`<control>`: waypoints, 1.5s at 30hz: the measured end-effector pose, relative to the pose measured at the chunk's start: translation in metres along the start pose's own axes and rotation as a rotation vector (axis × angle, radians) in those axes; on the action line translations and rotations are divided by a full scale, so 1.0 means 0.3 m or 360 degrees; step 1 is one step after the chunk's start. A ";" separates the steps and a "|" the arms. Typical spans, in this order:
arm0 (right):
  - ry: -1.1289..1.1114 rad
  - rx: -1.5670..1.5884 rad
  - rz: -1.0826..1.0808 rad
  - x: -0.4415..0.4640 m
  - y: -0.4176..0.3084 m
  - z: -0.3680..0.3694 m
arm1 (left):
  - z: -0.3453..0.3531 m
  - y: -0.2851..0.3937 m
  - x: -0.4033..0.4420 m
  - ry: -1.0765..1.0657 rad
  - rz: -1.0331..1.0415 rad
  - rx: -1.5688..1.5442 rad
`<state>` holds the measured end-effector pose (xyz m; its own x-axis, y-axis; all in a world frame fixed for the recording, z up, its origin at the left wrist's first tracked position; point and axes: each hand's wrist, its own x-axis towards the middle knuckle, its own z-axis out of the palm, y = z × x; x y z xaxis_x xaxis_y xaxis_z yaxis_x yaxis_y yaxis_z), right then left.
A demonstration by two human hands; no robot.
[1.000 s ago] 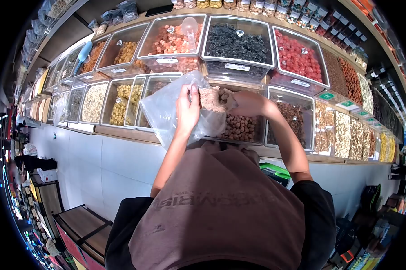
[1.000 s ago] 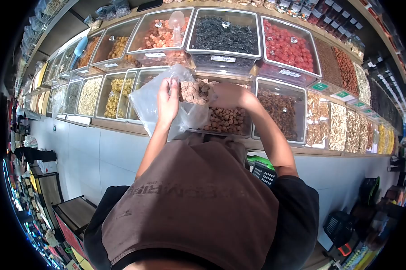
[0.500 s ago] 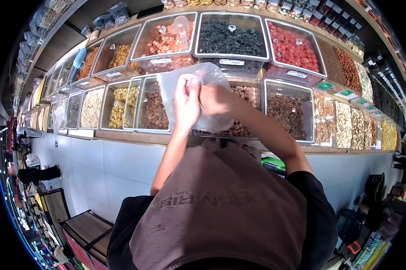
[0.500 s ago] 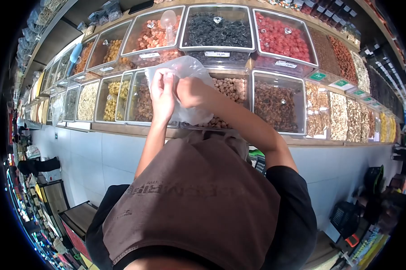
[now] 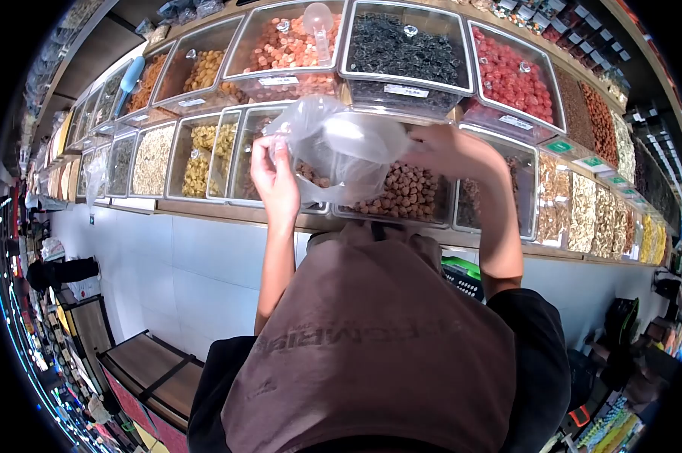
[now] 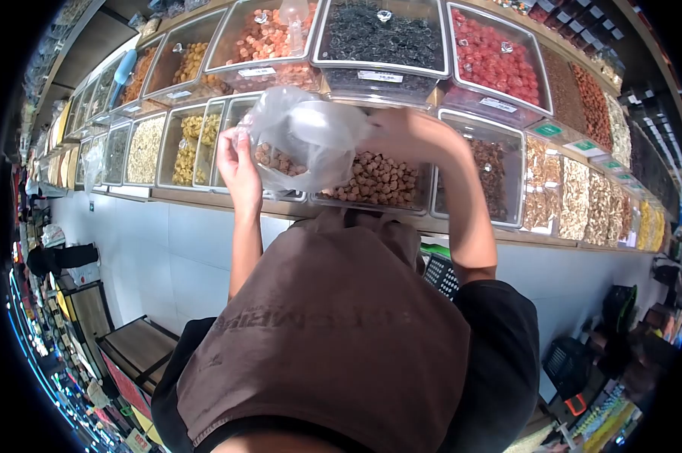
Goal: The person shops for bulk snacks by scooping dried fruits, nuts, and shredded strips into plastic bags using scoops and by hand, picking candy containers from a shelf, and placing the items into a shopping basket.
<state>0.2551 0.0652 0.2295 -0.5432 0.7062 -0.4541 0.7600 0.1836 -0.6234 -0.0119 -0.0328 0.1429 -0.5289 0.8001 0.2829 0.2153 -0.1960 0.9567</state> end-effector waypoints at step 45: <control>0.0298 0.0482 0.0058 0.298 0.674 0.524 | 0.046 0.053 0.000 -0.0056 -0.0178 0.0371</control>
<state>0.3040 0.0581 -0.0373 -0.4216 0.8267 -0.3725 0.6222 -0.0351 -0.7821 0.0028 -0.0280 0.1573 -0.5320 0.8296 0.1697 0.3425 0.0275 0.9391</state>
